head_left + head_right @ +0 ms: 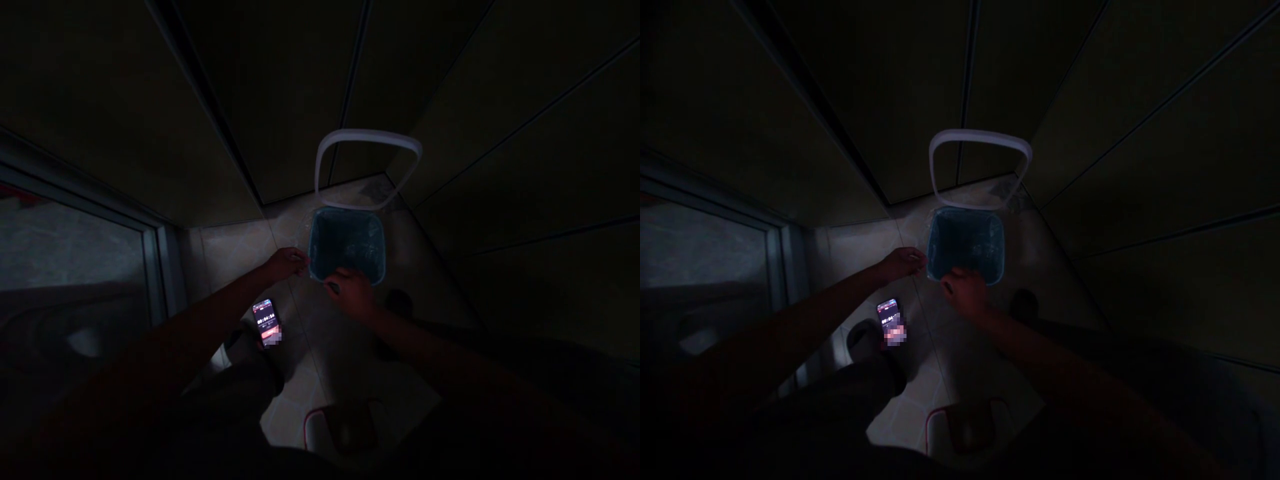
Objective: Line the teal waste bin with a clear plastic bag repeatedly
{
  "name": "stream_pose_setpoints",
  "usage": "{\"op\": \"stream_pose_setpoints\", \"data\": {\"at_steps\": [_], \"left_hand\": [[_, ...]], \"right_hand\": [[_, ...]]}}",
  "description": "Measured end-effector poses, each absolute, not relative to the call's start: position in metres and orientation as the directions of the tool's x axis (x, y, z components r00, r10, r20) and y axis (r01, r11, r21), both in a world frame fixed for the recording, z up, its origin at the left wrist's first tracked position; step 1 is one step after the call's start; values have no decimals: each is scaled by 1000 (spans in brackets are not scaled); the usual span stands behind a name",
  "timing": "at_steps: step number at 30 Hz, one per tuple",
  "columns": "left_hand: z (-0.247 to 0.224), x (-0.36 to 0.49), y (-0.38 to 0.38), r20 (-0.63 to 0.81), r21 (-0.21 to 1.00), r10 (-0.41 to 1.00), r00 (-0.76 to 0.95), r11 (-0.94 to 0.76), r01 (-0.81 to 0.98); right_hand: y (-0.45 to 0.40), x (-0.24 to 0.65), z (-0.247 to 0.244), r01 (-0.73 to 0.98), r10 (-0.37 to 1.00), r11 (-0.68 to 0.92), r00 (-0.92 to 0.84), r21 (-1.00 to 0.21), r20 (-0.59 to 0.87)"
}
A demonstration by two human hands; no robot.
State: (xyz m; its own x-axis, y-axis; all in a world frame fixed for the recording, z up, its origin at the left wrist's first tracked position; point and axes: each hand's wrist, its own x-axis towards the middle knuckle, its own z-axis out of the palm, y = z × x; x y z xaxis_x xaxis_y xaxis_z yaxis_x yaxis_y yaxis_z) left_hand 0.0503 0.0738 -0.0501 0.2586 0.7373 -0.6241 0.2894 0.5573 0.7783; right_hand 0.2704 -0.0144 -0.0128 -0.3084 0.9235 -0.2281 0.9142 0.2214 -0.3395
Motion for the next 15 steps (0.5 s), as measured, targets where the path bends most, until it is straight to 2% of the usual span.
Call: {"op": "stream_pose_setpoints", "data": {"at_steps": [4, 8, 12, 15], "left_hand": [[-52, 44, 69, -676, 736, 671, 303, 602, 310], [-60, 45, 67, -675, 737, 682, 282, 613, 284], [-68, 49, 66, -629, 776, 730, 267, 571, 267], [-69, 50, 65, -562, 817, 779, 277, 469, 335]], "right_hand": [[-17, 270, -17, 907, 941, 177, -270, -383, -204], [-17, 270, -19, 909, 948, 156, -248, -387, -199], [-19, 271, -24, 917, 941, 228, -294, -326, -169], [-23, 276, -29, 905, 915, 312, -368, -289, -164]]}}
